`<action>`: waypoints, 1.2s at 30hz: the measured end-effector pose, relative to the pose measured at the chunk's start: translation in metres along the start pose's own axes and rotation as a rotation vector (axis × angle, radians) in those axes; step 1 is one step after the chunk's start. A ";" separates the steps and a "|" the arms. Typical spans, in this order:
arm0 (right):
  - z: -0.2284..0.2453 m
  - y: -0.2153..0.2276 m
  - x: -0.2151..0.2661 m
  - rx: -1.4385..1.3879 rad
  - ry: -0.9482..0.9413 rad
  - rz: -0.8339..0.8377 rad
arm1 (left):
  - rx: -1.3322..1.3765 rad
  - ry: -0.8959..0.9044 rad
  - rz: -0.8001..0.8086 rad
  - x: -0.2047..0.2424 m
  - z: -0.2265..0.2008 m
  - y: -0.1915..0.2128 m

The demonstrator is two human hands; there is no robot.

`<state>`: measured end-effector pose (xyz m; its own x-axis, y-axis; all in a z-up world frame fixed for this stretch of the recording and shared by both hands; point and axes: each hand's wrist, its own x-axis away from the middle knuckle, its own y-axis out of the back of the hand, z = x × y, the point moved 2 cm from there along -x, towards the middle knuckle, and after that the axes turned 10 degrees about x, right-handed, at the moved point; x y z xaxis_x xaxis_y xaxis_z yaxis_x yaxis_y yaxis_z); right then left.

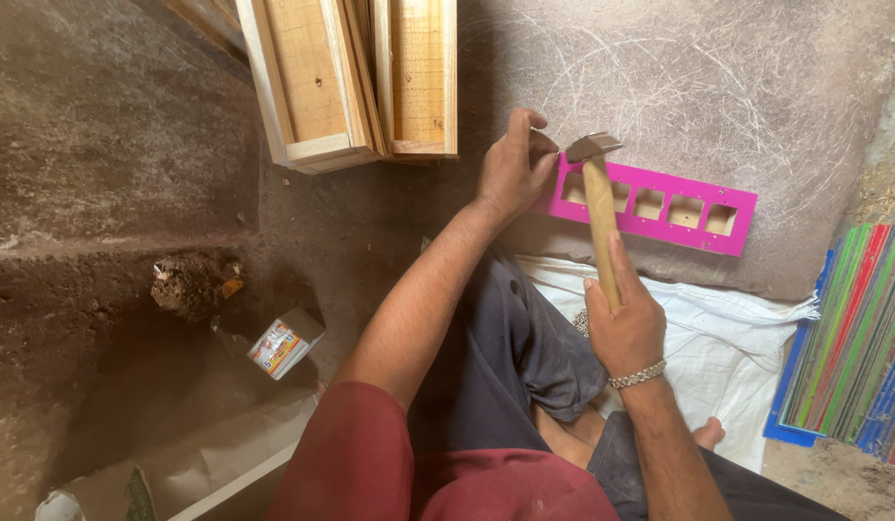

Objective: The person sits on the floor and assembles wooden frames by inserting colored plastic inserts into the frames and hammering nails into them. The person repeatedly picks up frames, aligns inserts, and uses a hammer to secure nails, stacking completed units nearby.

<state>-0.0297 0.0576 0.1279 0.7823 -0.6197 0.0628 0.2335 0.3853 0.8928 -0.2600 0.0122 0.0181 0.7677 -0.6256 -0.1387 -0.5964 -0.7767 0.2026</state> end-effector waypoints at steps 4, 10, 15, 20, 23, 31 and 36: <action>-0.004 -0.005 -0.001 0.029 -0.059 0.067 | 0.067 0.021 -0.029 0.001 0.000 0.000; -0.001 -0.004 0.001 0.058 0.086 -0.042 | 0.081 0.014 -0.033 0.000 0.003 -0.001; 0.000 -0.003 0.000 0.086 -0.024 0.029 | 0.079 0.033 -0.026 0.000 0.005 0.000; 0.000 0.001 0.009 0.042 0.086 -0.129 | 0.047 -0.020 -0.030 0.000 0.005 -0.001; -0.012 -0.001 0.023 -0.057 -0.060 -0.074 | 0.033 -0.033 -0.032 0.003 0.010 -0.003; -0.064 0.031 0.084 0.062 -0.067 -0.258 | -0.019 -0.252 -0.357 0.002 0.004 0.006; -0.101 0.036 0.108 -0.399 -0.544 -0.216 | -0.293 -0.374 0.094 0.034 -0.027 -0.018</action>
<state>0.1217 0.0736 0.1211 0.3190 -0.9243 0.2093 0.6263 0.3714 0.6854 -0.2167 0.0070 0.0360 0.5448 -0.7169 -0.4351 -0.5263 -0.6962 0.4881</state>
